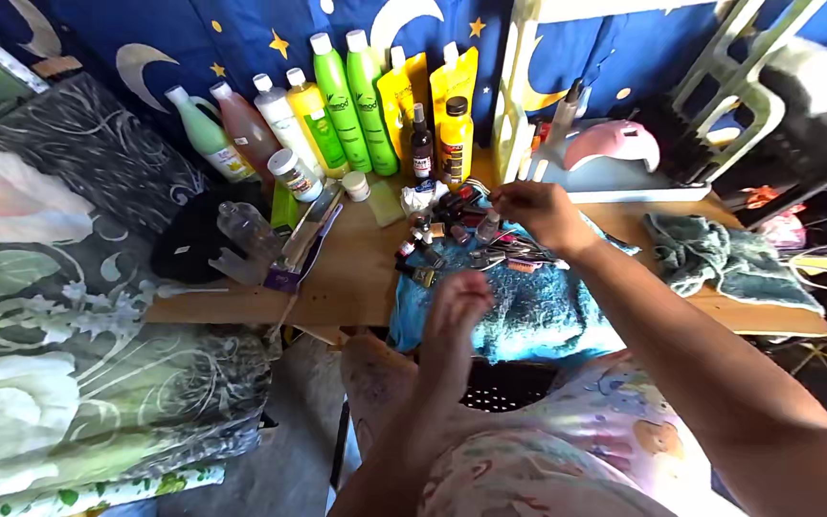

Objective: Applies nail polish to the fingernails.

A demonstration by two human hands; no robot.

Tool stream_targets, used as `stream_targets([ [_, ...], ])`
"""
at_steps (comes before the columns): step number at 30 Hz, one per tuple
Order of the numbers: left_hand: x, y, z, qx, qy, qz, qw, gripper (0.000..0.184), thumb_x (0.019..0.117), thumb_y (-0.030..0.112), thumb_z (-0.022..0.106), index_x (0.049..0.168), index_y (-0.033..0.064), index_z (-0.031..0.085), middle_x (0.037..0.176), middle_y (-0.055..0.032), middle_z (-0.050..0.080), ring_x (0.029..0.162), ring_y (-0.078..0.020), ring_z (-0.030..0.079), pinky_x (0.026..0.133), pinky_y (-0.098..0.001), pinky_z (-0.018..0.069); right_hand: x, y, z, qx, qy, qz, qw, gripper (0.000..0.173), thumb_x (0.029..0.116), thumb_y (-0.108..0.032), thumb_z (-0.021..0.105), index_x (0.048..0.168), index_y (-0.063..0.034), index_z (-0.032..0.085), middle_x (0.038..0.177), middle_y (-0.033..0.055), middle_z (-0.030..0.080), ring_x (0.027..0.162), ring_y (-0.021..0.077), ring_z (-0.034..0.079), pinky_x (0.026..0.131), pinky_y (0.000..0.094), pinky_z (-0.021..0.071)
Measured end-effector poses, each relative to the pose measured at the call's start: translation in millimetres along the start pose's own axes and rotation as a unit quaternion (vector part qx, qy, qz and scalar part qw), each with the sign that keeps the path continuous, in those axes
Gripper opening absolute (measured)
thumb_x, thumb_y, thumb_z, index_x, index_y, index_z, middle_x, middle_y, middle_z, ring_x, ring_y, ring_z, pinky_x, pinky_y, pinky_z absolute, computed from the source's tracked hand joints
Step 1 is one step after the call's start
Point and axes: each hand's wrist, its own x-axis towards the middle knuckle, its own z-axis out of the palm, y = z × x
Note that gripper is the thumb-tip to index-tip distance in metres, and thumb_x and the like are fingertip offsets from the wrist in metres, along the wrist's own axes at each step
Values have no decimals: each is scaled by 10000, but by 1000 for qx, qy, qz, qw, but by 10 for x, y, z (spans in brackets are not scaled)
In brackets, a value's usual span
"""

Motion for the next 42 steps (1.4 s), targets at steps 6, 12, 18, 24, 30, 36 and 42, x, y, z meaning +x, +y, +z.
stream_targets([
  [6,251,-273,25,-127,29,-47,990,445,1099,241,408,1524,112,445,1226,-111,654,981,-187,689,902,-344,577,-805,-188,45,191,33,-74,978,179,977,-45,639,1140,-50,713,999,53,730,822,143,702,764,320,626],
  [12,320,-229,61,22,4,82,996,368,1017,79,592,1385,66,592,1234,-103,674,981,-193,702,879,-356,608,-1196,-85,142,126,51,-90,987,212,992,-78,627,1185,-11,686,1055,69,729,867,141,723,802,325,641],
  [18,354,-178,91,92,-55,130,986,306,1039,85,549,1327,27,636,1232,-98,687,1066,-189,677,922,-350,577,-1359,-51,183,3,-79,-72,994,377,1104,-299,442,1285,-6,597,814,58,617,677,95,577,658,287,530],
  [24,317,-192,120,72,-50,108,990,309,1050,117,533,1335,50,630,1207,-83,691,1003,-164,678,870,-317,577,-1395,-72,118,92,-77,-39,992,343,1099,-265,470,1269,-8,620,867,15,659,733,47,627,692,230,557],
  [30,376,-323,-25,-125,-60,9,990,646,1058,612,225,1554,243,413,1429,-22,599,1280,-201,582,1068,-428,469,-1611,-436,-5,67,131,-173,974,346,1116,-325,413,1134,-64,640,771,-26,591,665,24,560,625,216,516],
  [36,365,-254,44,-331,-19,-95,939,792,963,760,46,1621,362,237,1641,-12,360,1520,-272,321,1200,-576,280,-1837,-222,545,17,65,-211,975,273,1094,-288,449,1079,-85,631,839,14,655,772,113,666,703,331,592],
  [42,357,-318,-9,-326,-21,-72,942,811,959,764,58,1631,331,199,1645,-16,345,1511,-270,332,1172,-545,328,-1766,-320,528,99,124,-286,945,372,1126,-355,325,1120,-68,561,790,57,566,690,117,587,641,286,534],
])
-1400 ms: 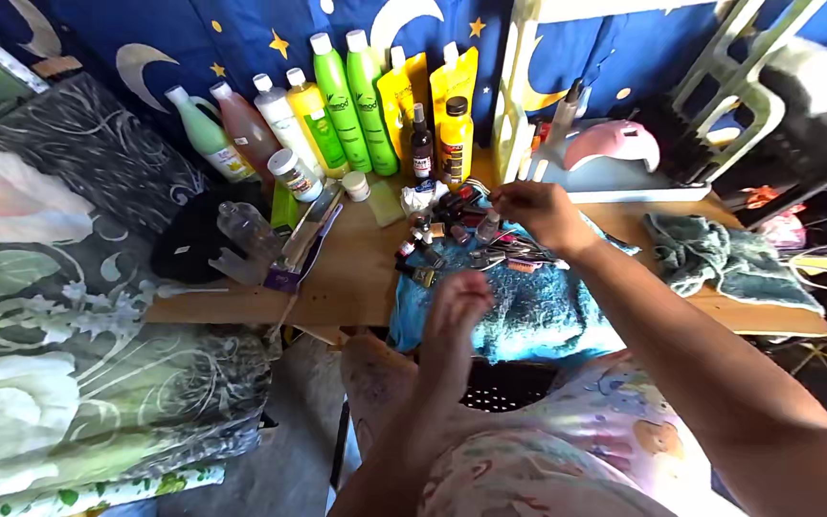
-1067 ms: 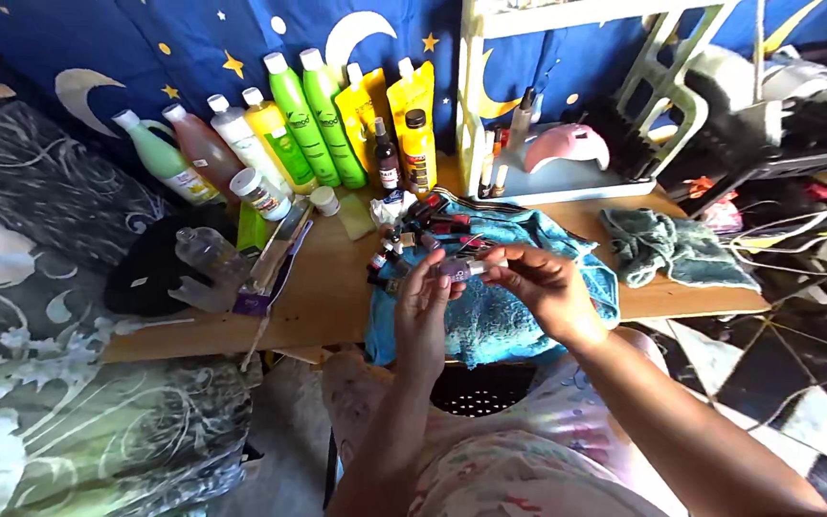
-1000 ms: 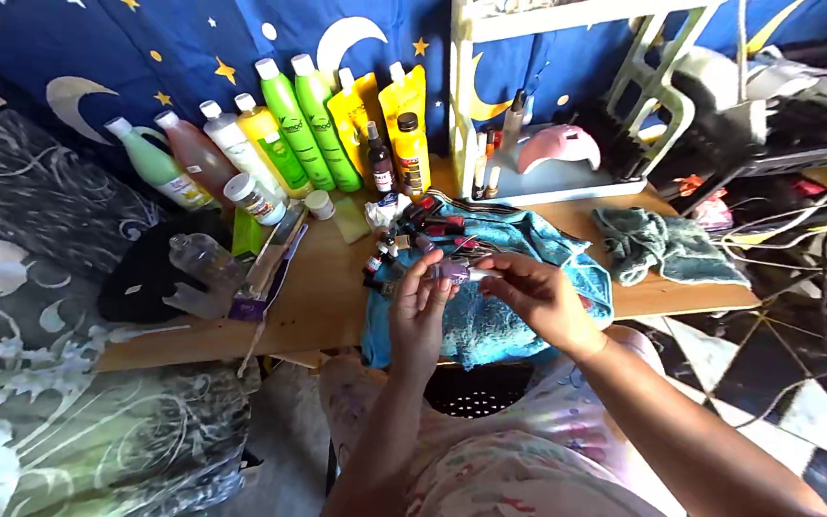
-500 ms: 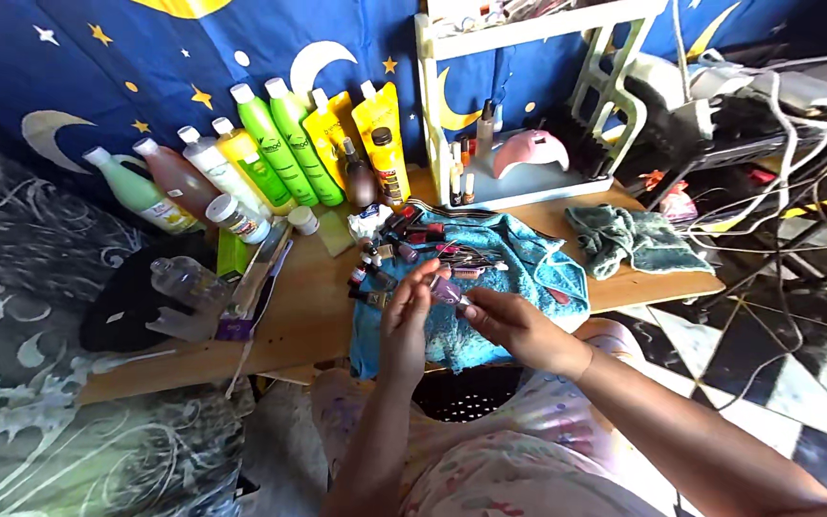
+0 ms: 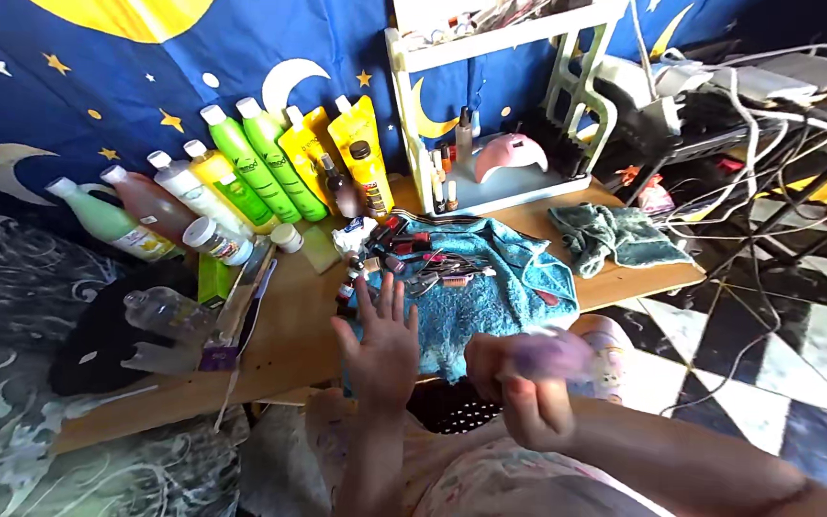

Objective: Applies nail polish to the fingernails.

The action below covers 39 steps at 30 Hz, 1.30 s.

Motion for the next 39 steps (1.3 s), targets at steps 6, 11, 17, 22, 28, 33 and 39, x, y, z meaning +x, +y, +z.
stream_targets([
  [6,54,66,-5,44,-16,31,998,822,961,767,99,1637,305,161,1663,-29,312,1534,-275,286,1188,-543,311,-32,117,46,-136,-80,-7,987,353,1118,-327,378,1059,-44,580,731,61,611,637,161,640,596,322,570],
  [11,32,44,31,52,-33,18,998,834,943,789,162,1640,332,161,1685,-3,265,1562,-261,213,1222,-548,239,-184,197,106,-80,-150,78,982,340,1098,-327,441,1044,-36,609,683,85,616,595,214,658,543,409,568],
  [17,58,-21,-67,78,-21,31,996,831,955,779,143,1635,302,178,1653,-16,332,1530,-260,293,1178,-552,313,-88,146,75,65,-29,-36,997,408,1118,-394,346,1017,-61,560,749,71,560,652,154,583,608,297,525],
  [22,74,7,10,94,-64,15,993,827,961,776,184,1624,291,265,1638,-43,373,1528,-279,306,1190,-545,303,-74,2,48,-97,-149,50,983,431,1120,-367,357,995,-24,588,616,62,556,532,181,607,492,356,530],
  [28,40,17,129,18,-45,9,999,795,999,702,63,1626,256,262,1614,-103,403,1518,-306,328,1207,-531,292,-97,149,82,-119,-171,80,975,388,1100,-336,417,1009,-16,616,609,88,590,540,232,641,498,427,539],
  [33,107,28,3,-6,-61,15,998,752,1032,614,35,1582,237,383,1558,-104,483,1498,-306,363,1196,-536,297,19,42,-6,16,-11,-54,998,377,1114,-386,356,1056,-72,557,765,74,580,667,166,609,615,308,549],
  [39,-42,32,220,-93,-143,-49,984,266,1027,344,539,963,162,722,578,78,557,492,-49,560,516,-224,498,-242,311,144,62,-216,233,946,443,1128,-345,357,1070,21,600,660,90,572,568,161,597,563,348,537],
])
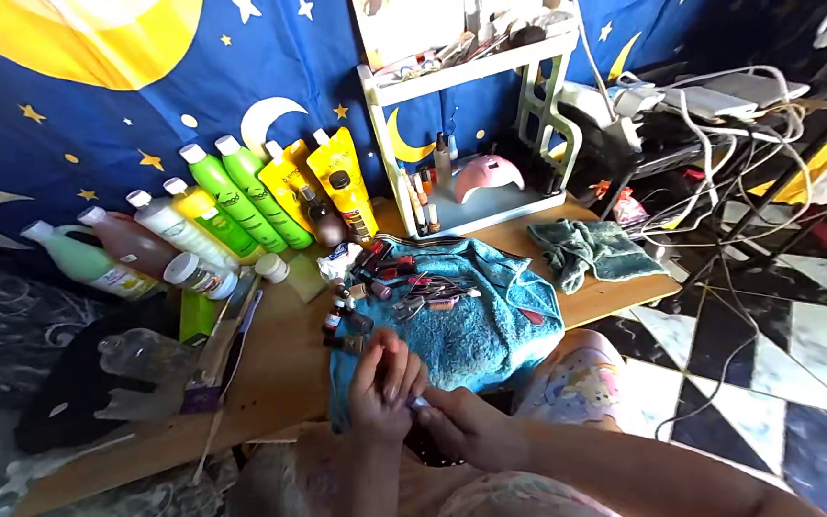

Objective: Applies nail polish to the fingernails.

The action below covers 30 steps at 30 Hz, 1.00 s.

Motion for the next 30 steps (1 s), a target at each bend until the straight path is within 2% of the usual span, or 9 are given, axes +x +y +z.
stream_targets([
  [4,-27,2,27,143,53,-6,988,344,1071,393,457,1096,160,709,549,71,509,439,-39,489,468,-215,472,17,-49,-24,4,-35,6,999,415,1121,-336,396,1123,32,586,732,111,602,649,184,631,637,377,564],
  [6,-1,30,-9,165,55,-3,985,579,1055,577,304,1342,220,659,841,17,687,756,-112,648,772,-326,562,45,-336,-176,-30,-13,9,999,413,1116,-337,403,1065,19,606,691,88,579,610,167,603,591,357,535],
  [8,16,88,-99,97,48,9,994,696,1035,647,196,1485,241,540,1185,-79,707,1104,-242,670,1018,-471,511,9,-613,-283,-38,91,-93,991,408,1126,-356,368,1060,-18,587,710,47,573,619,101,594,587,278,542],
  [11,49,96,-211,39,49,33,997,724,1024,658,179,1466,226,555,1246,-92,680,1140,-261,649,1014,-478,503,-62,-456,-127,-25,201,-208,957,359,1126,-382,314,1074,-105,536,733,30,535,615,110,557,568,285,511],
  [15,32,65,-154,65,76,51,994,709,1011,692,175,1541,297,431,1245,-70,660,1064,-240,657,930,-433,539,-120,-376,16,-148,45,-16,988,424,1109,-360,400,1001,-7,609,606,88,555,526,219,601,489,414,518],
  [19,25,102,-239,70,88,82,990,645,1035,638,180,1496,315,495,1167,-2,678,1055,-197,650,934,-424,532,-79,-307,-38,-58,147,-211,965,376,1123,-390,332,1095,-69,526,752,58,542,650,134,582,607,286,536],
  [23,29,146,-124,140,99,79,982,696,1026,666,137,1560,298,389,1255,-44,656,1094,-222,645,936,-415,537,-76,-288,24,-143,19,13,989,413,1102,-356,417,1040,6,604,640,123,586,577,275,637,539,475,537],
  [27,12,158,-241,201,138,89,966,639,1048,625,120,1517,341,447,1234,50,685,1132,-167,648,930,-390,544,-80,-271,-22,-28,156,-194,968,366,1122,-402,338,1121,-87,526,769,43,546,655,118,582,605,284,537],
  [30,4,68,-190,182,74,52,979,641,1044,631,214,1480,264,508,1175,-1,697,1084,-176,656,952,-381,535,-83,-123,-19,-81,23,7,996,411,1106,-361,413,1042,-11,620,705,118,619,649,245,657,611,458,560],
])
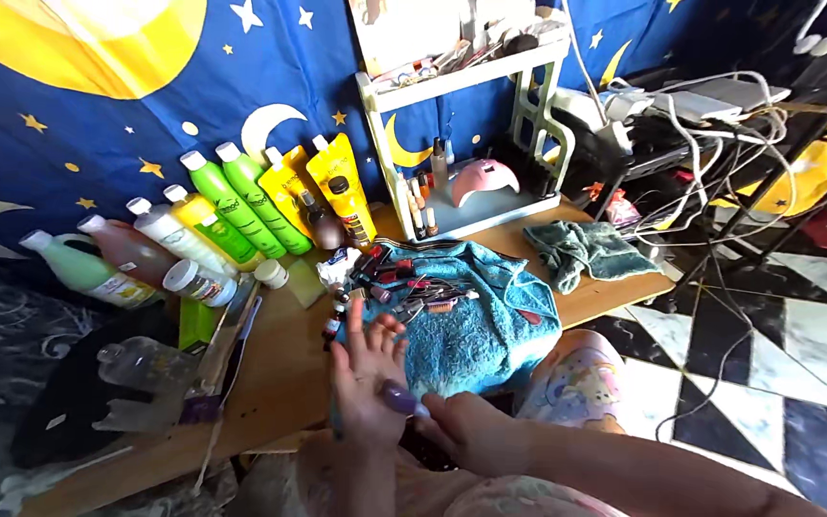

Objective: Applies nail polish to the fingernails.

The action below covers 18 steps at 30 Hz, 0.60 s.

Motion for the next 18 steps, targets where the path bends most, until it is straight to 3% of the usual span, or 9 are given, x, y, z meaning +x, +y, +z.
stream_targets([
  [1,-17,-37,2,-17,-30,-9,999,591,1048,598,308,1396,229,611,1057,6,716,954,-134,672,884,-328,553,34,-2,-26,17,-64,72,995,439,1108,-357,404,1048,15,629,703,137,603,652,264,635,620,474,536],
  [3,-49,-81,18,-72,-42,-18,996,403,1045,466,464,1180,205,739,662,72,617,547,-33,552,557,-212,483,103,-45,-175,83,-125,138,979,457,1115,-383,385,1065,11,612,700,103,562,609,202,583,598,405,514],
  [6,-72,-108,38,-70,-2,8,997,243,1060,327,513,1152,209,704,551,84,518,440,-22,482,479,-193,456,161,26,-310,124,-69,103,984,331,1088,-294,511,1187,8,602,846,99,669,680,158,668,662,355,598],
  [8,-33,-164,86,43,64,29,997,258,1059,328,522,1222,190,667,713,55,617,587,-45,581,580,-207,523,232,116,-388,135,24,53,989,258,1036,-202,612,1190,5,619,950,91,703,733,126,686,682,310,610],
  [9,-28,-186,65,105,82,34,991,335,1054,349,525,1323,167,607,927,36,692,804,-75,667,745,-251,575,280,130,-473,144,60,46,987,237,1016,-190,646,1157,0,635,953,77,711,733,110,685,674,295,608],
  [10,-31,-207,9,171,95,44,980,444,1054,369,504,1423,123,516,1160,14,681,1037,-110,664,907,-308,559,330,129,-594,151,81,56,984,224,1000,-181,665,1135,-4,648,947,65,713,734,102,678,674,289,599],
  [12,-32,-236,-208,332,118,104,930,546,1056,297,434,1499,-17,384,1443,-84,530,1294,-147,535,1062,-341,470,457,129,-914,124,109,90,982,221,996,-174,649,1132,-1,667,947,61,711,757,103,673,703,298,593],
  [15,-70,-162,-659,539,170,194,802,512,1023,194,523,1410,-128,432,1442,-283,488,1352,-296,479,1114,-423,420,703,237,-1408,24,163,117,979,231,1013,-198,632,1129,-7,691,913,72,713,778,122,674,760,333,584],
  [18,-132,-131,-942,635,244,178,711,513,989,192,566,1389,-116,476,1423,-367,447,1341,-465,433,1109,-569,382,1014,424,-1804,-57,212,124,968,256,1024,-224,643,1166,-14,678,942,116,717,807,194,691,793,423,591],
])
